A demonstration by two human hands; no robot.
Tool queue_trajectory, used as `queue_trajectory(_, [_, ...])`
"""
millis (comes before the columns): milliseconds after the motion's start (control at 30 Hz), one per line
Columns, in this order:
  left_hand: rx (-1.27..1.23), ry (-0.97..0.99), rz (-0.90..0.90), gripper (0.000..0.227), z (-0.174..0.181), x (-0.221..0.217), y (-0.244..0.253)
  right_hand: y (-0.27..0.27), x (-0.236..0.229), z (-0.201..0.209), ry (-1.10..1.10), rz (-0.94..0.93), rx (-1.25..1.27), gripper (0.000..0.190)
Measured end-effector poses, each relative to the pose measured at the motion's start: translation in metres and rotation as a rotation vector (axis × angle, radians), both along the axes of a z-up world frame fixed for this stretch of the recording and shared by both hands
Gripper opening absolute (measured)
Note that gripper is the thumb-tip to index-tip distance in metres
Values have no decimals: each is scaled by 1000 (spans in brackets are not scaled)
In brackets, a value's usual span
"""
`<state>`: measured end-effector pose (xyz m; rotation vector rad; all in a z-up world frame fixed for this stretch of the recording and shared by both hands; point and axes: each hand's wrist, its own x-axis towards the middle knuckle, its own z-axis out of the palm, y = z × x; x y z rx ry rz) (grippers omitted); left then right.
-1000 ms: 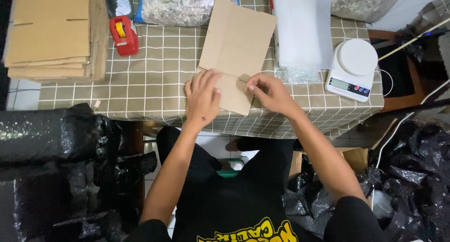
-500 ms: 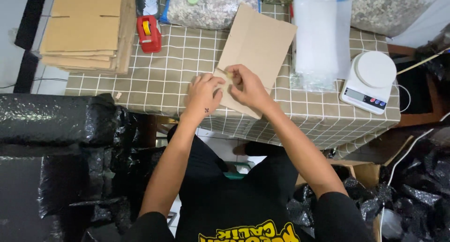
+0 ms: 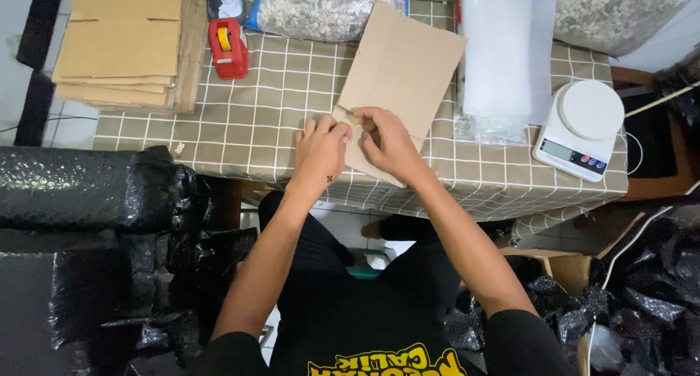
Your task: The person assembles a small cardboard box, places a black item inside, and seals it with tape. They then wrap the sealed box in black bubble wrap and secure it with additional tape. The wrapped package is placed on a stack of similar packages. The person then begins assembling another cardboard box.
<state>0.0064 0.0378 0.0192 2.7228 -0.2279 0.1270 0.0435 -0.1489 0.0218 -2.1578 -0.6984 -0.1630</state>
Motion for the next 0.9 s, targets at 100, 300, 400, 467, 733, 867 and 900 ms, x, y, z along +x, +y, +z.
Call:
queue_trajectory(100, [3, 10, -5, 11, 3, 0, -2, 0, 0, 2, -1, 21, 16, 42])
queue_trajectory(300, [70, 37, -30, 18, 7, -2, -3, -2, 0, 1, 11, 27, 18, 41])
queue_trajectory(400, [79, 61, -32, 17, -1, 3, -2, -2, -1, 3, 5, 20, 12, 44])
queue_trajectory(467, [84, 58, -37, 16, 5, 1, -2, -1, -2, 6, 2, 20, 19, 43])
queue_trajectory(733, [100, 49, -30, 12, 2, 2, -7, 0, -4, 7, 15, 8, 14, 41])
queue_trajectory(867, [119, 40, -42, 9, 4, 4, -11, 0, -1, 8, 12, 21, 25, 41])
queue_trajectory(900, [135, 41, -51, 9, 5, 4, -11, -1, -1, 6, 14, 23, 31, 41])
